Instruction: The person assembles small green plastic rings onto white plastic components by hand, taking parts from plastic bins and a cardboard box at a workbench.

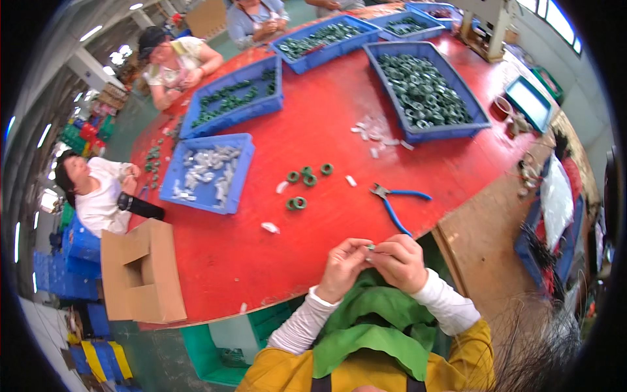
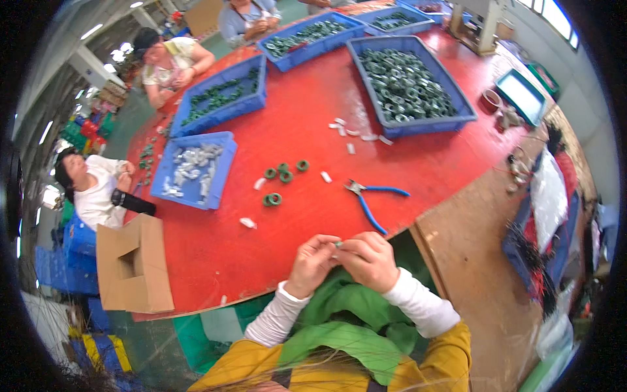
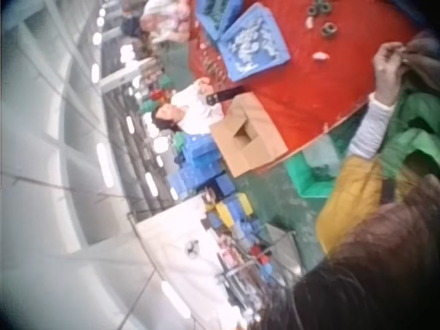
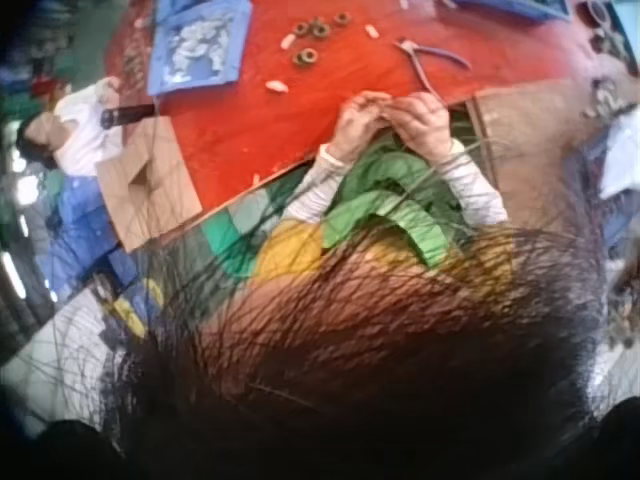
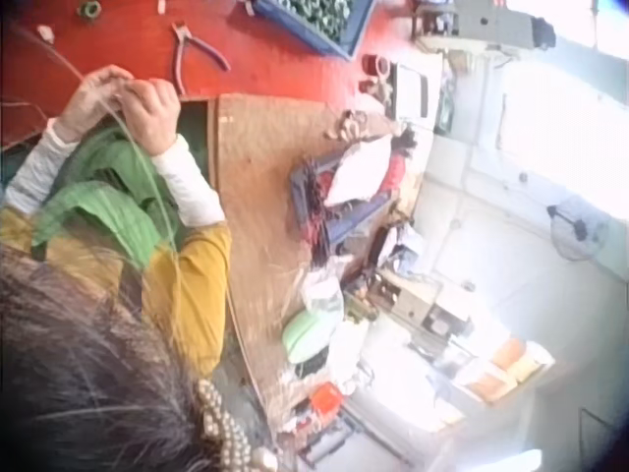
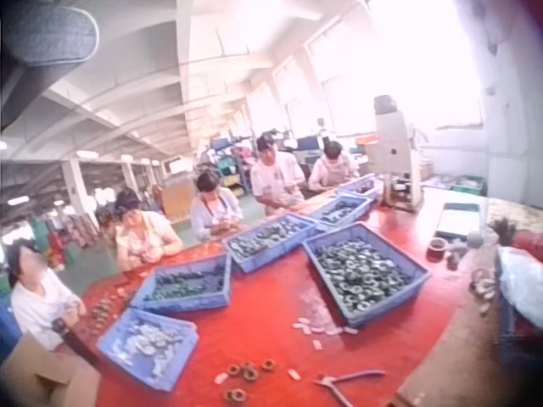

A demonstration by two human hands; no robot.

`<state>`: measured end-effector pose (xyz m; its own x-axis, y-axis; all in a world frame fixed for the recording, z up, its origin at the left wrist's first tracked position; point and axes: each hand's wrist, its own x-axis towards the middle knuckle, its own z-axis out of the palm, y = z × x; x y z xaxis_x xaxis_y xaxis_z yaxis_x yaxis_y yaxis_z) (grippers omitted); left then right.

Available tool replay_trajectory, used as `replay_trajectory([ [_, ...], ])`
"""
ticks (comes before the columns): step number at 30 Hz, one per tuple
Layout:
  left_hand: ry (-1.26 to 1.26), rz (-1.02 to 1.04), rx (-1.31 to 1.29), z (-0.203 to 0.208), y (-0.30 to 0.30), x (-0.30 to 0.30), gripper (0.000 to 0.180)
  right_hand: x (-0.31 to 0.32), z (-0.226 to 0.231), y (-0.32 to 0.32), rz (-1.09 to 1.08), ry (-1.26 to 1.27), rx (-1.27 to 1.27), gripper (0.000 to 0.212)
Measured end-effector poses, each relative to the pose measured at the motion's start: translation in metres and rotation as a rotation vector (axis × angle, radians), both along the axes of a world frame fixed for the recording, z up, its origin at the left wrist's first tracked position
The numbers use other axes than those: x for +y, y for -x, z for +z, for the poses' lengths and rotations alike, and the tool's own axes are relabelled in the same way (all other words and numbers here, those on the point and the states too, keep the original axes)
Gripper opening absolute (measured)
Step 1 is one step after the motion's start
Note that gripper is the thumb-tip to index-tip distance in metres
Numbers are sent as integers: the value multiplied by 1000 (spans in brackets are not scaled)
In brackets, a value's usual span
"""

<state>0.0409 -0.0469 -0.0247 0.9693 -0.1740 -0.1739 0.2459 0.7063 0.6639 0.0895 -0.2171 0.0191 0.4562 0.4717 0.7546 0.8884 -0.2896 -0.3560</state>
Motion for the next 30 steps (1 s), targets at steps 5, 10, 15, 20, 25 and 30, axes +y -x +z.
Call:
replay_trajectory([
  [5,88,100,71,3,-8,0,15,9,16,4,87,-119,-71,24],
  [10,181,109,75,6,-10,-7,16,7,3,8,28,-152,119,26],
  [15,142,140,22,10,-5,-17,16,6,-1,25,-32,-187,184,27],
  [20,34,208,6,12,-2,-18,16,4,4,20,-49,-343,428,24],
  [25,-198,164,-99,17,-1,-16,16,3,9,5,-37,-423,598,18],
  [30,-243,164,-90,19,2,-12,14,3,10,-4,-2,-367,729,18],
])
